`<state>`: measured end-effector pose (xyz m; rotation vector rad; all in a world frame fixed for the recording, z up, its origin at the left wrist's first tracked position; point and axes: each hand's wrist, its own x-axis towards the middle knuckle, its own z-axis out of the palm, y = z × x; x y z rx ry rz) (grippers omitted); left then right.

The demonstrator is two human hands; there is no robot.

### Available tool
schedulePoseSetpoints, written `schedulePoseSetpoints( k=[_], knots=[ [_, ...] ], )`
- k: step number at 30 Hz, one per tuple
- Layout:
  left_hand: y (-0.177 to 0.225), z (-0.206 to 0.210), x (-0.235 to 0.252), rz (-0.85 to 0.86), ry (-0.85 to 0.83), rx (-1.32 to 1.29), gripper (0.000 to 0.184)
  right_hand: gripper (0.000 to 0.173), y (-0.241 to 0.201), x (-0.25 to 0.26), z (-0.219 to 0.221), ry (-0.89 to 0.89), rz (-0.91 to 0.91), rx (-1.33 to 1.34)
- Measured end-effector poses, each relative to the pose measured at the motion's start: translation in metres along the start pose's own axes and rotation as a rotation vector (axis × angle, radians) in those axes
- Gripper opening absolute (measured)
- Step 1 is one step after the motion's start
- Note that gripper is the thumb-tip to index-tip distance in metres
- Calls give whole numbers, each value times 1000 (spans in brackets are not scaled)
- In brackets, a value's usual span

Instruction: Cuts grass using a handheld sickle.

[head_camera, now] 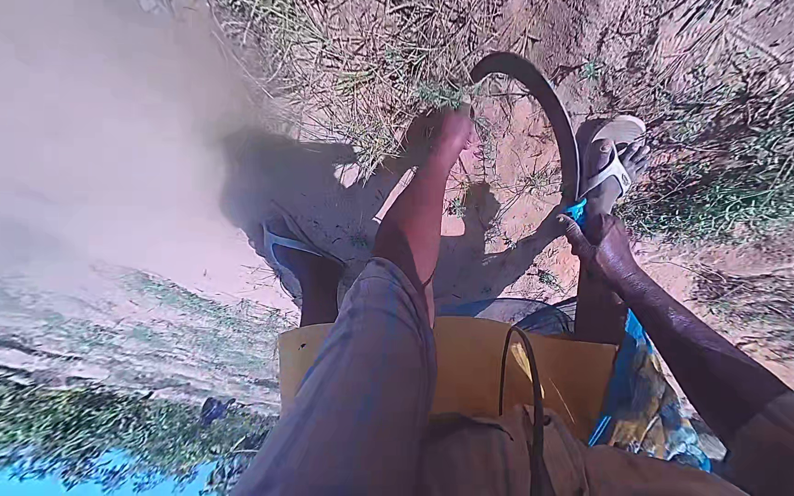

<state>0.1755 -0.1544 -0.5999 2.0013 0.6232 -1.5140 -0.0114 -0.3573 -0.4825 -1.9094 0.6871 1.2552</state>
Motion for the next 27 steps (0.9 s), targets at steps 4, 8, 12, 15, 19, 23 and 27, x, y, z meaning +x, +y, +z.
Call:
schedulePoseSetpoints(
  k=[4, 8, 12, 15, 19, 23, 27],
  knots=[
    [-18, 10, -2, -86, 144, -248, 48, 50, -21, -24, 43, -159, 321, 1],
    [-65, -12, -44, -91, 349, -209, 44, 58, -8, -108, 57, -276, 526, 46],
    [-90, -33, -81, -98, 131, 494, 47, 45, -12, -124, 42, -17, 357, 265],
    [-66, 1, -70, 187, 57, 718, 41, 40, -18, -98, 34, 154, 199, 570],
    [-15, 49, -25, 398, -68, 942, 61, 30, -31, -76, 26, 240, 145, 707],
    [-22, 51, 2, 329, -47, 1011, 41, 43, -21, -78, 20, 242, 156, 533],
    [-44, 5, -3, 332, -91, 656, 37, 48, -11, -74, 16, 121, 213, 370]
  ],
)
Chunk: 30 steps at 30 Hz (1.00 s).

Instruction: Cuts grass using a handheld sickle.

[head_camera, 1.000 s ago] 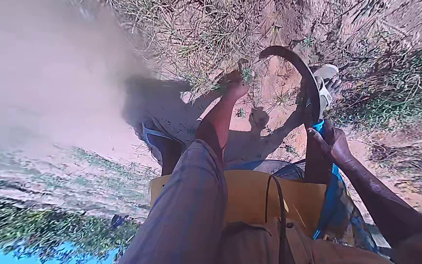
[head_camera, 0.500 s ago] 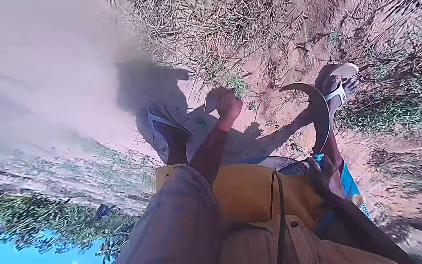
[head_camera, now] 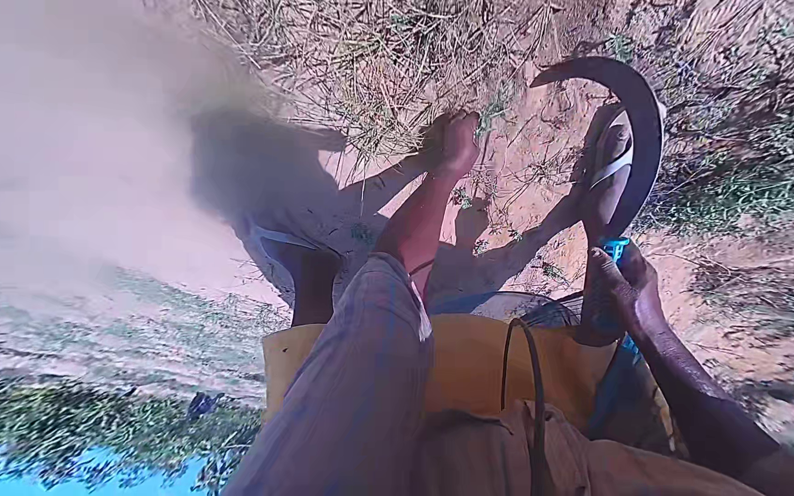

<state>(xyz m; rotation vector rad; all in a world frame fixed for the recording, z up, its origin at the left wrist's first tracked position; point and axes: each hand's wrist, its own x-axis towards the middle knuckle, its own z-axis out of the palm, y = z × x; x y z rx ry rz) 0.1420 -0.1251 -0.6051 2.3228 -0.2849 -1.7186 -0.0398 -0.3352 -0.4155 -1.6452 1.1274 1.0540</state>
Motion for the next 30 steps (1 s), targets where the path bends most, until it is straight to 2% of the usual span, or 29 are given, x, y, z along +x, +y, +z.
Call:
schedulePoseSetpoints(
  k=[3, 6, 8, 10, 12, 14, 15, 16, 17, 18, 19, 20, 21, 23, 24, 25, 27, 28, 30],
  knots=[
    [-3, -2, 8, -49, 84, -313, 35, 42, -5, 28, 16, -84, -11, -4],
    [24, -12, 13, -241, 125, -508, 39, 41, -21, 42, 38, -170, 99, -101],
    [28, -12, 7, -358, 282, -683, 37, 44, -10, 25, 46, -197, 187, -173],
    [14, -20, -8, -332, 383, -680, 37, 45, 0, -5, 37, -206, 238, -194],
    [-13, -30, -40, -163, 142, -265, 39, 41, 5, -40, 25, -198, 301, -90],
    [-35, -24, -52, -41, -220, 154, 42, 36, 9, -57, 16, -118, 296, 79],
    [-35, -23, -52, -48, -387, 285, 55, 35, 5, -56, 16, -67, 263, 179],
    [-27, -26, -52, -69, -477, 340, 70, 32, 0, -51, 18, -16, 224, 286],
    [-13, -32, -50, -51, -480, 314, 75, 28, -7, -45, 22, 21, 185, 391],
    [3, -41, -44, -1, -390, 220, 68, 27, -15, -37, 25, 51, 147, 475],
    [24, -52, -36, 34, -231, 83, 55, 27, -22, -29, 29, 79, 110, 537],
    [48, -61, -24, 37, -30, -66, 51, 27, -28, -21, 32, 101, 75, 567],
    [71, -67, -11, 9, 158, -211, 59, 28, -33, -16, 35, 113, 47, 570],
    [99, -69, 23, -113, 351, -485, 99, 30, -37, -11, 41, 123, 4, 546],
    [106, -66, 40, -199, 364, -558, 116, 32, -38, -10, 43, 125, -10, 527],
    [110, -63, 53, -260, 342, -619, 126, 33, -37, -10, 43, 126, -22, 503],
    [110, -55, 68, -372, 298, -524, 126, 34, -31, -10, 41, 126, -37, 451],
    [107, -52, 74, -392, 293, -473, 117, 34, -27, -8, 39, 121, -51, 424],
    [98, -57, 74, -406, 270, -374, 84, 37, -18, -6, 33, 119, -89, 345]
  ],
)
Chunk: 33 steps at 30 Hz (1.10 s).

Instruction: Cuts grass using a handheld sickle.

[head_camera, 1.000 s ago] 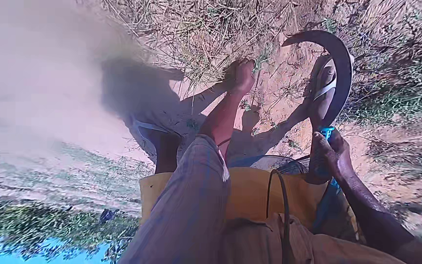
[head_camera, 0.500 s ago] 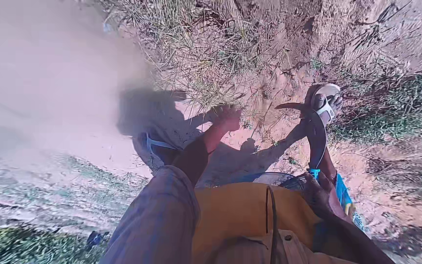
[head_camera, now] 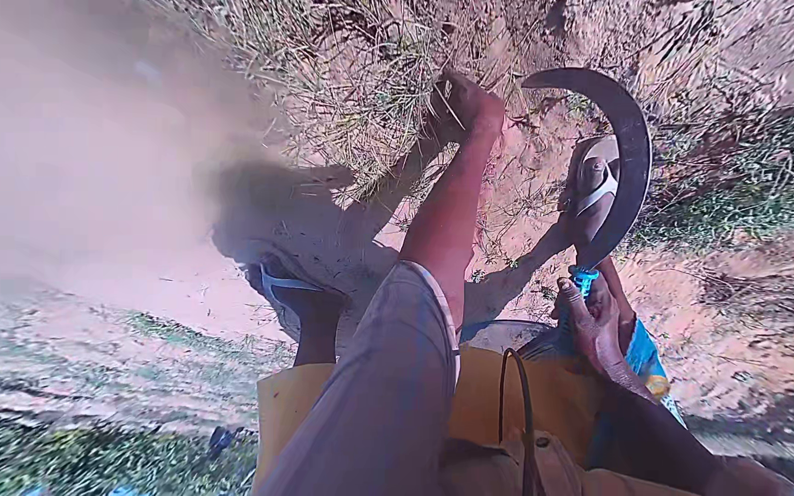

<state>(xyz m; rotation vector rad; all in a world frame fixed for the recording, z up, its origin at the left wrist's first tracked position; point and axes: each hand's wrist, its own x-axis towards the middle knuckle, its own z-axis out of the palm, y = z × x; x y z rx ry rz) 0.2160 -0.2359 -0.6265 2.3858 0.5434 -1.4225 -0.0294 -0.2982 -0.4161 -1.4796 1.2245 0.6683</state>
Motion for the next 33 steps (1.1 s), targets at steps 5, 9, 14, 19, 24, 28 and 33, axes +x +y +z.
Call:
schedulePoseSetpoints(
  k=[5, 9, 14, 19, 24, 28, 33],
  knots=[
    [9, -50, -9, 161, -210, 320, 39, 54, 5, 42, -18, 17, -203, -328],
    [-9, -66, 8, 273, -201, 420, 34, 56, -33, 100, -16, -34, -241, -596],
    [-53, -68, 16, 355, -155, 271, 38, 52, -7, 95, -53, -160, 15, -988],
    [-119, -85, -14, 194, -237, 431, 40, 65, 11, 46, -79, -89, -86, -761],
    [-128, -85, -13, 168, -248, 500, 39, 53, -42, 105, -22, -124, -212, -857],
    [-162, -60, -50, 283, -463, 664, 32, 54, -13, 81, -26, -288, 73, -1020],
    [-144, -52, -93, 256, -522, 722, 61, 59, 16, 30, -60, -214, -22, -823]
  ],
)
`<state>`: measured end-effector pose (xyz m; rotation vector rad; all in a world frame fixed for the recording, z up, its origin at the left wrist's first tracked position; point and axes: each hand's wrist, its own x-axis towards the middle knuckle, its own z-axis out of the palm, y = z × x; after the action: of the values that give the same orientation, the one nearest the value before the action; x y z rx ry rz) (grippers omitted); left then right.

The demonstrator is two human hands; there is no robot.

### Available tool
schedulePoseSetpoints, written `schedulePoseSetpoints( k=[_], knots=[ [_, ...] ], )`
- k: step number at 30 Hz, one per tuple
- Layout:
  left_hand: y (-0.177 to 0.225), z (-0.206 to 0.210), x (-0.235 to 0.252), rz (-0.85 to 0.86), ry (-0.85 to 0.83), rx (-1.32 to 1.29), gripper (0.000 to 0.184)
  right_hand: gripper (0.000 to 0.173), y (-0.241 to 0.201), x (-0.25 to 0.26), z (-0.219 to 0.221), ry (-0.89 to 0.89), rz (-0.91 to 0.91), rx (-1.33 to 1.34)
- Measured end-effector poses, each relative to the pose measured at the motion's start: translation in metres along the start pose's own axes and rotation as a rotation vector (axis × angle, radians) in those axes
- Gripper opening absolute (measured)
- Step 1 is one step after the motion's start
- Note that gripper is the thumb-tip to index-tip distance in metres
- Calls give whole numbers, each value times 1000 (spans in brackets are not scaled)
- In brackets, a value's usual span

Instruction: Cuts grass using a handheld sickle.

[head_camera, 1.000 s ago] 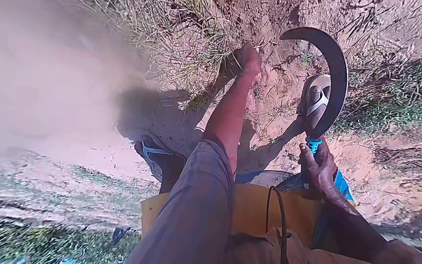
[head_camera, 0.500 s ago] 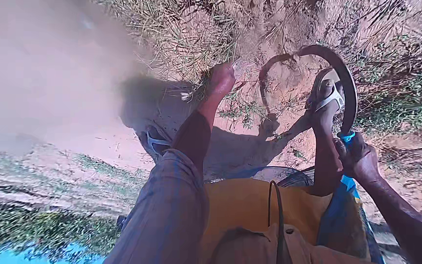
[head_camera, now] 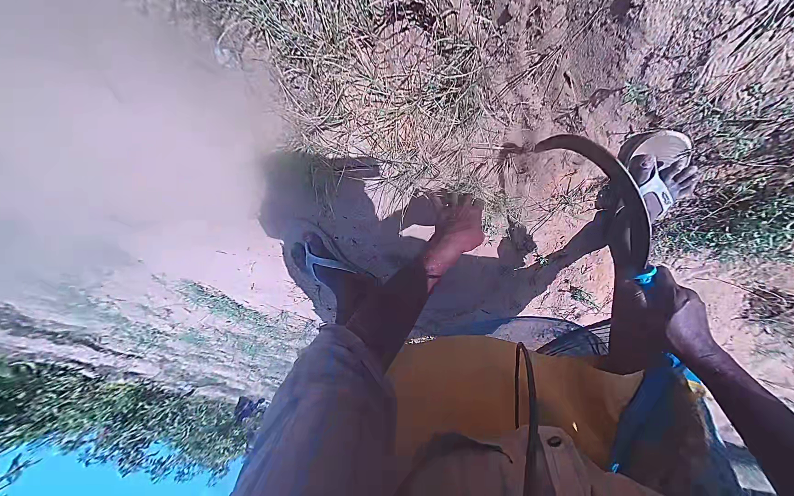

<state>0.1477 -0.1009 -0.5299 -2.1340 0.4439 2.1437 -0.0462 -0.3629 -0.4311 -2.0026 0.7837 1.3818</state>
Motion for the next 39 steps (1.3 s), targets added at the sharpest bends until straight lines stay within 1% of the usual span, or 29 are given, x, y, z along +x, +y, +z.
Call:
schedulePoseSetpoints(
  k=[1, 3, 4, 5, 7, 8, 9, 10, 11, 13, 14, 16, 19, 21, 23, 25, 27, 28, 29, 30, 31, 33, 35, 36, 37, 38, 39],
  knots=[
    [15, -19, 2, 33, 126, 33, 62, 62, -1, 1, 0, 67, -45, 47],
    [42, -58, 22, 111, 403, 53, 57, 65, -11, 13, -3, 158, -74, 120],
    [51, -75, 40, 114, 476, 76, 64, 64, -17, 21, -3, 199, -86, 151],
    [54, -87, 59, 90, 516, 98, 77, 64, -22, 27, -2, 234, -99, 189],
    [47, -99, 94, -27, 541, 50, 103, 63, -32, 35, 2, 265, -124, 261],
    [39, -101, 104, -105, 544, -5, 108, 63, -33, 36, 5, 256, -140, 285],
    [30, -102, 109, -177, 539, -41, 108, 63, -33, 38, 10, 238, -150, 286],
    [18, -102, 109, -222, 531, -62, 100, 63, -33, 40, 14, 215, -147, 278],
    [5, -100, 105, -235, 518, -98, 86, 62, -34, 41, 17, 193, -143, 261],
    [-18, -98, 88, -226, 438, -122, 51, 62, -43, 44, 23, 150, -154, 234],
    [-26, -99, 82, -214, 405, -116, 43, 60, -50, 48, 22, 130, -168, 215],
    [-32, -105, 75, -192, 374, -113, 37, 54, -74, 58, 13, 101, -192, 181],
    [-31, -108, 73, -209, 375, -144, 35, 50, -115, 83, 0, 139, -250, 125],
    [-35, -102, 75, -206, 381, -168, 36, 51, -130, 103, 5, 140, -218, 64],
    [-41, -89, 77, -190, 378, -177, 37, 50, -115, 100, 22, 70, -97, -54],
    [-42, -82, 76, -168, 388, -176, 38, 49, -85, 74, 30, 21, -6, -119],
    [-45, -69, 69, -173, 365, -203, 38, 53, -61, 36, 25, -11, 59, -171],
    [-49, -58, 61, -179, 338, -224, 38, 53, -54, 18, 17, -65, 117, -185],
    [-53, -48, 53, -169, 314, -233, 37, 54, -53, 5, 9, -109, 174, -163],
    [-57, -41, 47, -139, 306, -228, 37, 54, -55, 1, 3, -100, 184, -125],
    [-58, -35, 44, -103, 300, -217, 38, 54, -59, 4, -2, -50, 146, -89],
    [-53, -26, 35, -79, 259, -196, 39, 54, -76, 20, -4, 93, -31, -17],
    [-38, -21, 30, -94, 217, -203, 38, 56, -107, 50, -8, 178, -154, -34],
    [-36, -15, 33, -100, 209, -202, 38, 56, -127, 64, -9, 182, -189, -52],
    [-37, -6, 36, -100, 208, -182, 37, 55, -139, 75, -6, 158, -183, -97],
    [-39, 9, 36, -95, 206, -169, 35, 53, -141, 79, 3, 108, -141, -146],
    [-43, 27, 31, -88, 186, -172, 35, 51, -132, 77, 14, 43, -73, -184]
  ],
)
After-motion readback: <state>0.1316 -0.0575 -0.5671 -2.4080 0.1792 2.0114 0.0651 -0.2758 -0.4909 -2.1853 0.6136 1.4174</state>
